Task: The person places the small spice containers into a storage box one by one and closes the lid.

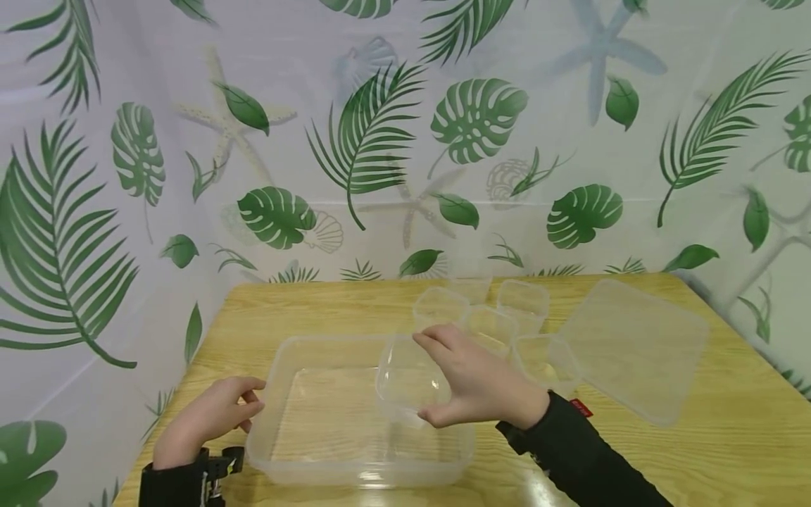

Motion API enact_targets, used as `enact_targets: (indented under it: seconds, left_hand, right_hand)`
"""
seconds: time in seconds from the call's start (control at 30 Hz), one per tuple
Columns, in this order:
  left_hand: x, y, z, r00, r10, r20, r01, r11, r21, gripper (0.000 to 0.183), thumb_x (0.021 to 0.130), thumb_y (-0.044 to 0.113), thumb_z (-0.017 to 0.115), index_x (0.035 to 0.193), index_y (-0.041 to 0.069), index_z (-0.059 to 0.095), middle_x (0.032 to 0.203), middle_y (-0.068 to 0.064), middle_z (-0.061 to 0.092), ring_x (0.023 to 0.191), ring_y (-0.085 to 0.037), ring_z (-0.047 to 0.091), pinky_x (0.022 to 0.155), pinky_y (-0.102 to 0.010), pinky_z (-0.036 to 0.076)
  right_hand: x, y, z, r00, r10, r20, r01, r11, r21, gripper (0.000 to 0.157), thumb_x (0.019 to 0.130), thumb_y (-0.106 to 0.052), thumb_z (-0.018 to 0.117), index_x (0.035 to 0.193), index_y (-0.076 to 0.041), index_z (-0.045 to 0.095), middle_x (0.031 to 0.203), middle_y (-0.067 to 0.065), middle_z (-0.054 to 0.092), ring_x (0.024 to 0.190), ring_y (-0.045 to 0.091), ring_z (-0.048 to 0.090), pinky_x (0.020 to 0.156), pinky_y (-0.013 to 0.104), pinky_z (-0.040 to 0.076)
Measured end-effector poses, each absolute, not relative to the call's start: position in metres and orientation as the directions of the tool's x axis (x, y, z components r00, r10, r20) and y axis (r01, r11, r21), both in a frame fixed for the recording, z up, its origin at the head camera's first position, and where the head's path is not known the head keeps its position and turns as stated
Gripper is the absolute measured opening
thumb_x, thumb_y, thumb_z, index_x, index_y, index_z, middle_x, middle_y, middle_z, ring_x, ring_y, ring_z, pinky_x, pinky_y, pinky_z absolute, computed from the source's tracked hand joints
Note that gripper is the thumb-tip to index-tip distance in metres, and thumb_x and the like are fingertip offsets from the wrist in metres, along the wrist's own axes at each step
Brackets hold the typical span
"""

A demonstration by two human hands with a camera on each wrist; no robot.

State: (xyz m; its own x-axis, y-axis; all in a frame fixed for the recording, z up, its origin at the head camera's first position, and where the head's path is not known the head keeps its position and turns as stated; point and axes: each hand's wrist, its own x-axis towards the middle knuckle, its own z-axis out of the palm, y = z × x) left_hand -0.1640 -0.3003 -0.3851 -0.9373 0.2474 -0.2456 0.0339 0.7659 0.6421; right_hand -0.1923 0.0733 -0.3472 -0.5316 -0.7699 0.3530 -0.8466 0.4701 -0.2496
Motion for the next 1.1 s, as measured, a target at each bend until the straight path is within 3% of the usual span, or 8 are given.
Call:
enact_targets:
  seconds: [0.33, 0.83, 1.1]
  left_hand:
    - [-0.165, -0.301, -0.386, -0.939, 0.239, -0.248, 0.026, 0.766, 0.642, 0.045, 0.088, 0.013, 0.054, 0.125, -0.010, 0.044, 0.084, -0.005, 0.055, 0.063, -0.021, 0.057, 0.057, -0.033, 0.040]
    - [-0.165, -0.302, -0.387, -0.941, 0.240, -0.238, 0.033, 0.765, 0.643, 0.044, 0.088, 0.012, 0.053, 0.125, -0.011, 0.044, 0.085, -0.005, 0.055, 0.062, -0.021, 0.056, 0.057, -0.034, 0.040]
    - [-0.164, -0.301, -0.385, -0.936, 0.254, -0.245, 0.038, 0.762, 0.646, 0.046, 0.088, 0.013, 0.053, 0.126, -0.010, 0.043, 0.084, -0.004, 0.055, 0.063, -0.021, 0.056, 0.059, -0.034, 0.041]
  right_hand:
    - [-0.207, 0.062, -0.378, -0.547, -0.829, 0.113, -0.811, 0.492, -0.317, 0.080, 0.077, -0.046, 0.061, 0.133, 0.005, 0.036, 0.126, 0.017, 0.040, 0.113, 0.026, 0.042, 0.090, 0.033, 0.037]
    - [-0.213, 0.065, -0.400, -0.581, -0.814, 0.017, -0.778, 0.549, -0.306, 0.079, 0.078, -0.042, 0.061, 0.135, 0.004, 0.034, 0.132, 0.020, 0.038, 0.119, 0.029, 0.041, 0.090, 0.034, 0.038]
    - [-0.211, 0.072, -0.398, -0.603, -0.797, 0.022, -0.782, 0.585, -0.215, 0.083, 0.076, -0.053, 0.061, 0.132, 0.005, 0.039, 0.129, 0.020, 0.044, 0.119, 0.033, 0.042, 0.095, 0.039, 0.034]
